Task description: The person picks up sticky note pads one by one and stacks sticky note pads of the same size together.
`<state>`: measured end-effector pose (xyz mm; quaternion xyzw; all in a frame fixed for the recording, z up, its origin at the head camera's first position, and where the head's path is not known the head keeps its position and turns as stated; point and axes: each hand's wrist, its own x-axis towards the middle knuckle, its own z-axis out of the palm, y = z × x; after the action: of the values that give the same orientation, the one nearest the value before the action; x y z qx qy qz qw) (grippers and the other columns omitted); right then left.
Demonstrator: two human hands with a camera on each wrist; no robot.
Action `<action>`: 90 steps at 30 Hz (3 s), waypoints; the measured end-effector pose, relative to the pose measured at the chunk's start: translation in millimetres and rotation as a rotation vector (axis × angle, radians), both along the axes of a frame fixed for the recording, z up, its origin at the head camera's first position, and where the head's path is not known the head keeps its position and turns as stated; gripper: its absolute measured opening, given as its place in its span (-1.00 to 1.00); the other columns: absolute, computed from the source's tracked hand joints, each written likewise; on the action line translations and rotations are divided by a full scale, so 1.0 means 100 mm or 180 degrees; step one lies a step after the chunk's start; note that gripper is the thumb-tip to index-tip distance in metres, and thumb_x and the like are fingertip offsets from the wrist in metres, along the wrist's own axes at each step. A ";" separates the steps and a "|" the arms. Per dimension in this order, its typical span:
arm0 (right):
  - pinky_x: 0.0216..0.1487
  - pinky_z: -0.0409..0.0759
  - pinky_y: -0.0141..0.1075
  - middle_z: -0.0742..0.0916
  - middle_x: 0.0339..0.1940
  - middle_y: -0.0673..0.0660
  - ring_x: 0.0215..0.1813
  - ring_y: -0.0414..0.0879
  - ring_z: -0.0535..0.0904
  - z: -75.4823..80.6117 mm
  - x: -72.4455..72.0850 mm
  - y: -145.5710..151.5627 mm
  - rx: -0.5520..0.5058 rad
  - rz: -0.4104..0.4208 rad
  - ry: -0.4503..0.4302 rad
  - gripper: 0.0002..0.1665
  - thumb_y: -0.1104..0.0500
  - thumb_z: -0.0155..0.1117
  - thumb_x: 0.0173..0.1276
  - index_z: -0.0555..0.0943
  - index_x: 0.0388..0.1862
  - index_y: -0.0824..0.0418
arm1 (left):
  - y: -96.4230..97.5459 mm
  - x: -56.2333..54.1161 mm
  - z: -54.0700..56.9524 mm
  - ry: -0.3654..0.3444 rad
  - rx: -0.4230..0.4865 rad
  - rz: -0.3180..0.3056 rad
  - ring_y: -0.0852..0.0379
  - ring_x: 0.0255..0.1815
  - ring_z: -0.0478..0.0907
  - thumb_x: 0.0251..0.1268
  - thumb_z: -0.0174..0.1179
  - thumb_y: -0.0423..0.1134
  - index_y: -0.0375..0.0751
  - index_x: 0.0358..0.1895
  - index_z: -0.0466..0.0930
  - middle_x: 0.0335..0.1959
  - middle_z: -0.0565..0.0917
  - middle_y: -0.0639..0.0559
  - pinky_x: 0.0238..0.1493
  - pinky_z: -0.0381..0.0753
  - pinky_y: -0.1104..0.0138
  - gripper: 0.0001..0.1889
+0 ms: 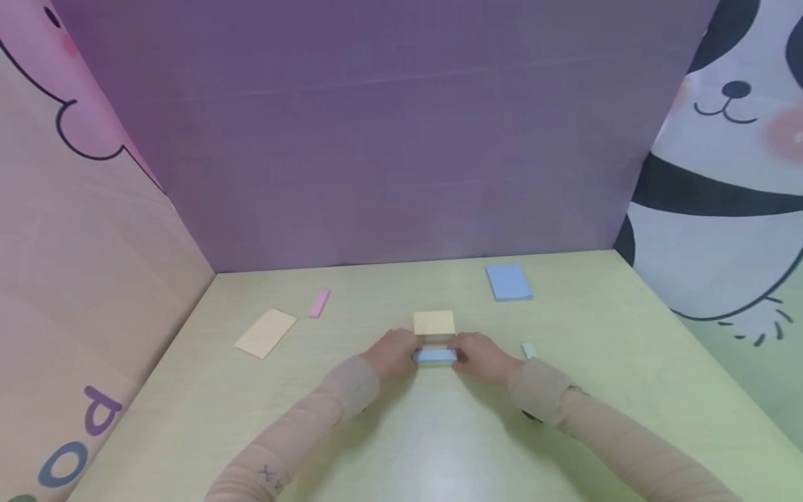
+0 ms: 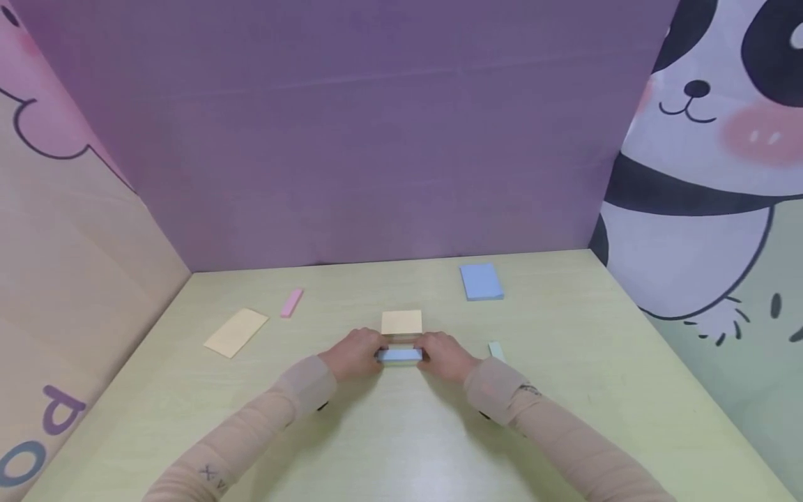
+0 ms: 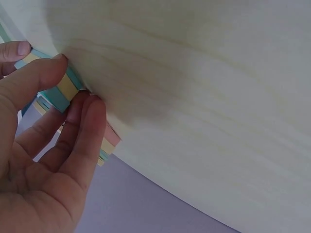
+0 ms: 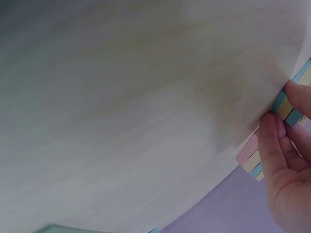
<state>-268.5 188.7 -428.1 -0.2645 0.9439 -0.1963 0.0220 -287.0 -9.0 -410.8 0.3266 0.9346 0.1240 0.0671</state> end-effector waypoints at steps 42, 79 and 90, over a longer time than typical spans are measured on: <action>-0.28 0.50 -0.37 0.62 -0.47 -0.05 -0.40 -0.24 0.45 -0.02 0.08 0.05 -0.0120 -0.0011 -0.0097 -0.83 0.28 0.31 0.08 0.61 -0.29 0.21 | -1.43 -0.84 0.13 0.0003 0.0225 0.1882 -0.27 0.00 0.48 0.11 0.13 -0.33 -0.52 0.05 0.42 -0.03 0.54 -0.40 0.08 0.46 0.01 -0.56; -0.28 0.52 -0.36 0.65 -0.42 0.00 -0.38 -0.22 0.49 0.03 0.19 0.03 -0.0164 0.0032 0.0018 -0.87 0.27 0.32 0.10 0.59 -0.34 0.20 | -1.27 -0.85 0.08 -0.0239 0.0320 0.2632 -0.30 -0.11 0.52 0.17 0.02 -0.35 -0.53 -0.06 0.42 -0.16 0.55 -0.45 -0.02 0.52 0.01 -0.68; -0.29 0.52 -0.35 0.64 -0.44 -0.01 -0.39 -0.22 0.48 0.09 0.21 0.05 -0.0237 -0.0003 -0.0015 -0.87 0.28 0.32 0.09 0.59 -0.33 0.22 | -1.24 -0.81 0.20 -0.0292 0.0215 0.2524 -0.25 -0.17 0.54 0.22 -0.03 -0.35 -0.52 -0.06 0.42 -0.20 0.56 -0.41 -0.09 0.56 0.04 -0.70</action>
<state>-247.9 193.8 -419.3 -0.2642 0.9360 -0.2320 0.0144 -367.9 -133.2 -391.3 -0.0634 0.9796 0.1853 0.0448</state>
